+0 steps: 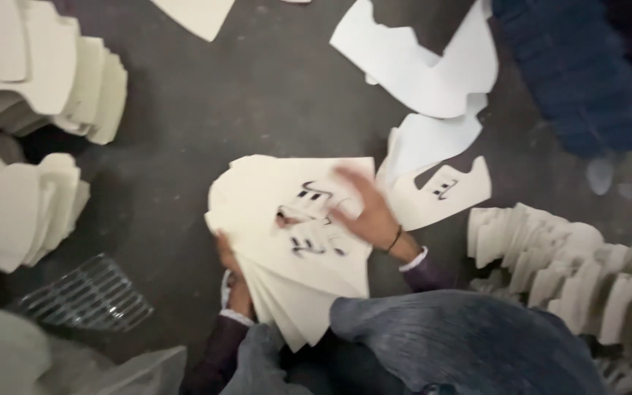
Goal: Sorting and neatly stacking printed white shoe upper components on the floor of a production facility.
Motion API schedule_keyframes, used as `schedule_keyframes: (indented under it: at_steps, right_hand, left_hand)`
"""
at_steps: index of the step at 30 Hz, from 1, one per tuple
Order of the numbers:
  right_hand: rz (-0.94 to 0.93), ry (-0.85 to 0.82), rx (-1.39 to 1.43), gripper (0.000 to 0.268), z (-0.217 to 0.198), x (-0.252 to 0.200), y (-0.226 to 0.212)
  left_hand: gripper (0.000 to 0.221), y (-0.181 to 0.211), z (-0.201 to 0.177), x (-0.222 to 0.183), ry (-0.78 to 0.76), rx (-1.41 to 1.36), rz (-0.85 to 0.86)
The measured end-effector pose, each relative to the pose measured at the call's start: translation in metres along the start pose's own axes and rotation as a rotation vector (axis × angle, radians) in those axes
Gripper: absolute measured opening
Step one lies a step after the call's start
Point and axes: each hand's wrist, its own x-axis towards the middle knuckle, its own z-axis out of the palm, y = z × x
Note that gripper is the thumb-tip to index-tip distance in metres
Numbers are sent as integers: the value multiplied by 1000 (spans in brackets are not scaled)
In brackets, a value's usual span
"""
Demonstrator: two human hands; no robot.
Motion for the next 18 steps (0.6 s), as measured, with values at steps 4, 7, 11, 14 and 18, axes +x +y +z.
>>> schedule_keyframes:
  at_steps: [4,7,11,14,18]
  right_hand:
    - [287,783,-53,84,-47,6,145]
    - [550,932,302,97,-100,33,168]
    - [701,931,710,87,-142,56,244]
    - [478,836,370,23,-156,50,255]
    - [-168,813,177,19,-146,49,6]
  left_hand:
    - [104,76,146,-29,-306,-389,-149]
    - [113,69,133,-24,-419,-574,-181]
    - [120,61,114,-20,-243,-389,-110]
    - [124,51,98,-21,-185,-281,-112]
    - [117,73,105,-46,-80,-33,-234]
